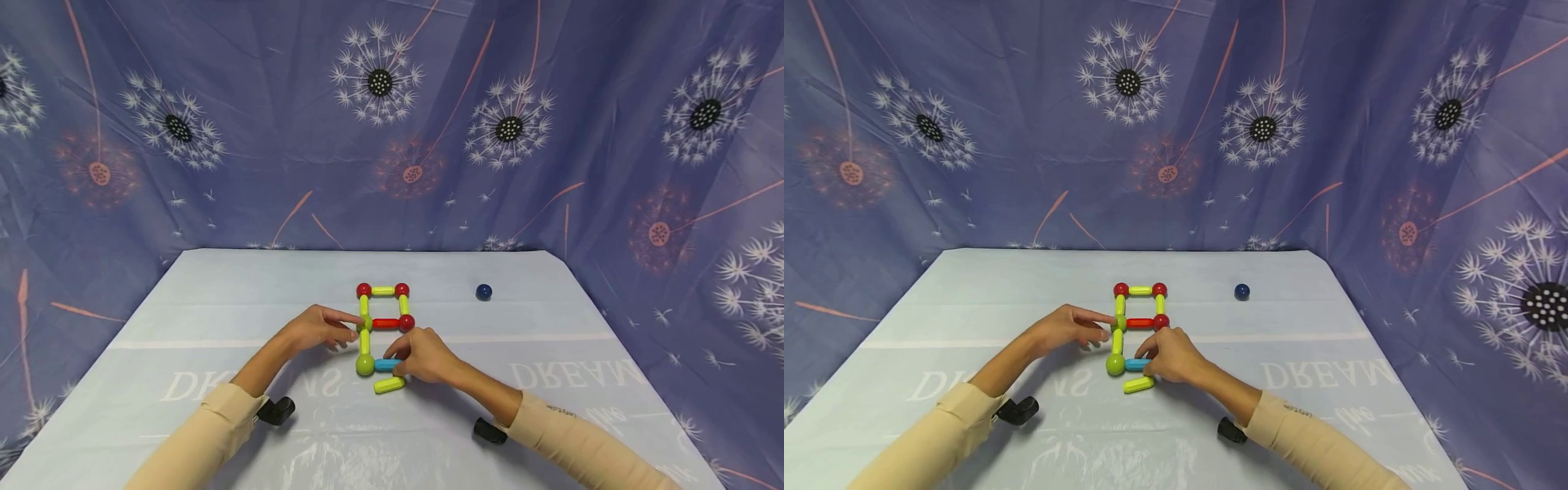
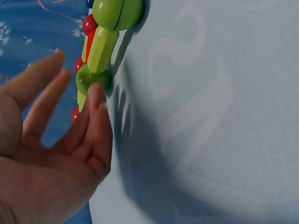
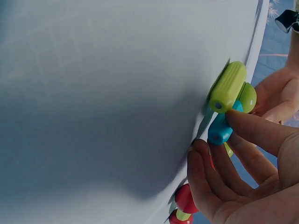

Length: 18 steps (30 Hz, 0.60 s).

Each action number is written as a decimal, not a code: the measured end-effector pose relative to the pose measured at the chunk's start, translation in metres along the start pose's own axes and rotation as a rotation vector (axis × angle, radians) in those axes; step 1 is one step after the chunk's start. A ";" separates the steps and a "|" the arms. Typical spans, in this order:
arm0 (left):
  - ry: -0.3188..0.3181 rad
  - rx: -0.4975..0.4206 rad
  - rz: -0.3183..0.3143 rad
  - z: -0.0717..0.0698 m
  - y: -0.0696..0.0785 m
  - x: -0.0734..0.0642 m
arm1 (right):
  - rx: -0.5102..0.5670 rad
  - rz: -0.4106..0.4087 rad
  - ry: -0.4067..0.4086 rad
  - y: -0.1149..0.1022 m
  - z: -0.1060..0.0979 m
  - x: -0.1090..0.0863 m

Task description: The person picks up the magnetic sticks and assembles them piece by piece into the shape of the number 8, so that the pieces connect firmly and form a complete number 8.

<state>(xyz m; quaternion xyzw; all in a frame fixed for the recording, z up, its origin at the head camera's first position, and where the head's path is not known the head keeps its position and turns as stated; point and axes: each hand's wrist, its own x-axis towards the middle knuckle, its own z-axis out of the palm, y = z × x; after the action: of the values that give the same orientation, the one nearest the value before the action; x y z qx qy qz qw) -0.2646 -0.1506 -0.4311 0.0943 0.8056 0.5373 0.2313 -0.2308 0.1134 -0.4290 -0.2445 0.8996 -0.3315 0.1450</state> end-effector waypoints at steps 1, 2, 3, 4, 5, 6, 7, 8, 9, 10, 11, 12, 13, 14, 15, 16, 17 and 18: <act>-0.038 0.019 0.021 0.001 0.000 -0.001 | 0.004 0.000 0.000 0.000 0.000 0.000; -0.078 0.038 0.042 0.003 0.001 -0.001 | 0.007 -0.001 0.001 0.000 0.000 0.000; -0.119 0.058 0.061 0.005 0.002 -0.002 | 0.010 0.000 0.001 0.001 0.000 0.000; -0.155 0.081 0.078 0.006 0.002 -0.002 | 0.012 0.001 0.001 0.001 0.001 0.000; -0.185 0.101 0.093 0.008 0.003 -0.002 | 0.013 0.002 0.001 0.001 0.001 0.000; -0.206 0.120 0.103 0.010 0.004 -0.002 | 0.015 0.003 0.002 0.001 0.001 0.000; -0.222 0.136 0.112 0.011 0.004 -0.002 | 0.017 0.004 0.004 0.002 0.001 0.000; -0.232 0.150 0.120 0.013 0.005 -0.002 | 0.017 0.005 0.006 0.002 0.001 0.000; -0.237 0.161 0.124 0.014 0.005 -0.002 | 0.018 0.005 0.008 0.002 0.001 0.000; -0.238 0.172 0.123 0.015 0.006 -0.002 | 0.020 0.005 0.010 0.002 0.001 0.000; -0.238 0.179 0.123 0.015 0.006 -0.002 | 0.021 0.005 0.011 0.002 0.001 0.000; -0.239 0.182 0.120 0.016 0.006 -0.001 | 0.021 0.005 0.011 0.002 0.001 0.000; -0.243 0.185 0.119 0.016 0.006 0.000 | 0.021 0.007 0.010 0.003 0.001 0.000; -0.248 0.184 0.115 0.016 0.006 0.000 | 0.020 0.008 0.009 0.003 0.001 0.000; -0.253 0.184 0.110 0.016 0.005 0.001 | 0.020 0.008 0.008 0.003 0.001 0.001; -0.257 0.184 0.105 0.015 0.005 0.002 | 0.019 0.010 0.007 0.003 0.001 0.001; -0.262 0.182 0.103 0.015 0.004 0.004 | 0.015 0.011 0.007 0.003 0.001 0.002; -0.266 0.177 0.098 0.014 0.003 0.005 | 0.014 0.012 0.008 0.003 0.001 0.002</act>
<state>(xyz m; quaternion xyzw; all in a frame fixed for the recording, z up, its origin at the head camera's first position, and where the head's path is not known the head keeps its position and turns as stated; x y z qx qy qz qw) -0.2628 -0.1355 -0.4344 0.2240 0.8065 0.4575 0.3002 -0.2335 0.1144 -0.4319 -0.2369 0.8993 -0.3377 0.1451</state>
